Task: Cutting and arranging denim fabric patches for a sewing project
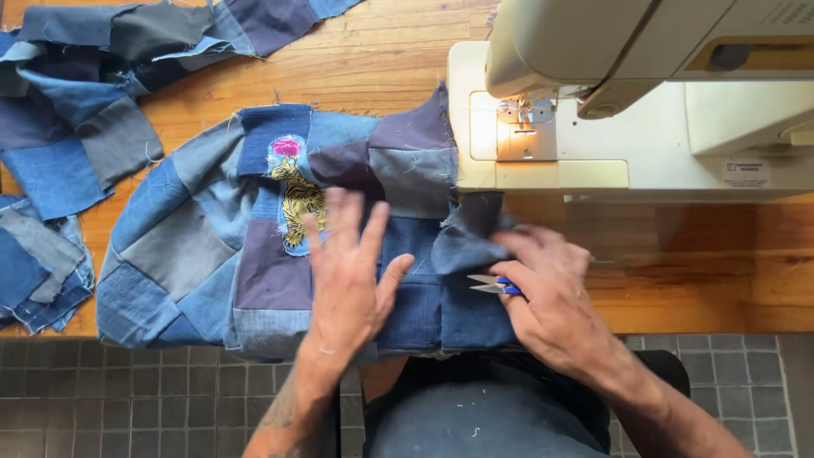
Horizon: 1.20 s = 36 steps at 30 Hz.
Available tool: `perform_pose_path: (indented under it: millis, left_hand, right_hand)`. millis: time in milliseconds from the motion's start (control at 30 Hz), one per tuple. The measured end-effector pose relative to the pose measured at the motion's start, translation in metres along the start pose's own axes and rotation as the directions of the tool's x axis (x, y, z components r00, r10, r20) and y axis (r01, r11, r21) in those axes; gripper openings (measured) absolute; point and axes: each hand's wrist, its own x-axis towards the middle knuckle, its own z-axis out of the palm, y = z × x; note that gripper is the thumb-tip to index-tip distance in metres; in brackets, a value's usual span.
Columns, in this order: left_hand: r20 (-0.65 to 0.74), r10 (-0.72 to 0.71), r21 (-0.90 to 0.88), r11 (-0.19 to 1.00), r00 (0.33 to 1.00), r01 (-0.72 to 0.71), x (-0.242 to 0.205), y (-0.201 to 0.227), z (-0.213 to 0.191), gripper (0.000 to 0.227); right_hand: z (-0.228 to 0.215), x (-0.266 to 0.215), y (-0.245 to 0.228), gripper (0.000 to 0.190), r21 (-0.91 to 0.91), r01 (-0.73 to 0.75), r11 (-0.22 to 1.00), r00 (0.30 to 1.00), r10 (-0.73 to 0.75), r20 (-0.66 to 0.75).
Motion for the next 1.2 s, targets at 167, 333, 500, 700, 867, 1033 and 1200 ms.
perform_pose_path:
  millis: [167,333,500,700,867,1033,1200]
  left_hand:
    - [0.104,0.081,-0.723,0.690,0.991,0.020,-0.004,0.034,-0.020,0.075]
    - [0.079,-0.076,-0.869,0.484,0.994,0.107,-0.041,0.023,-0.006,0.012]
    - [0.325,-0.326,-0.744,-0.668,0.888,0.027,-0.082,0.010,0.026,0.042]
    - [0.196,-0.386,-0.855,-0.518,0.902,-0.036,-0.084,0.007,0.026,0.065]
    - [0.104,-0.599,-0.992,-0.121,0.794,0.038,-0.073,-0.004,0.027,0.049]
    - [0.083,-0.697,-0.962,-0.241,0.712,-0.124,-0.055,-0.007,-0.011,0.024]
    - [0.206,-0.648,-0.850,-0.490,0.734,-0.194,-0.053,0.002,-0.015,0.025]
  right_hand:
    - [-0.022,-0.002,-0.041,0.026,-0.029,0.399,0.917,0.913,-0.400,-0.081]
    - [-0.028,-0.002,-0.045,0.053,0.326,0.693,0.643,0.702,-0.704,-0.105]
    - [-0.012,0.013,-0.044,0.029,0.435,0.331,0.838,0.937,-0.235,-0.261]
    - [0.002,0.063,-0.040,0.060,0.620,-0.045,0.783,0.958,-0.143,0.249]
    - [0.022,0.085,-0.040,0.033,0.665,0.030,0.747,0.972,-0.176,0.154]
    - [0.017,0.080,-0.040,0.012,0.618,-0.013,0.786,0.991,-0.072,0.112]
    - [0.016,0.074,-0.038,0.012,0.527,-0.075,0.847,0.996,0.040,0.077]
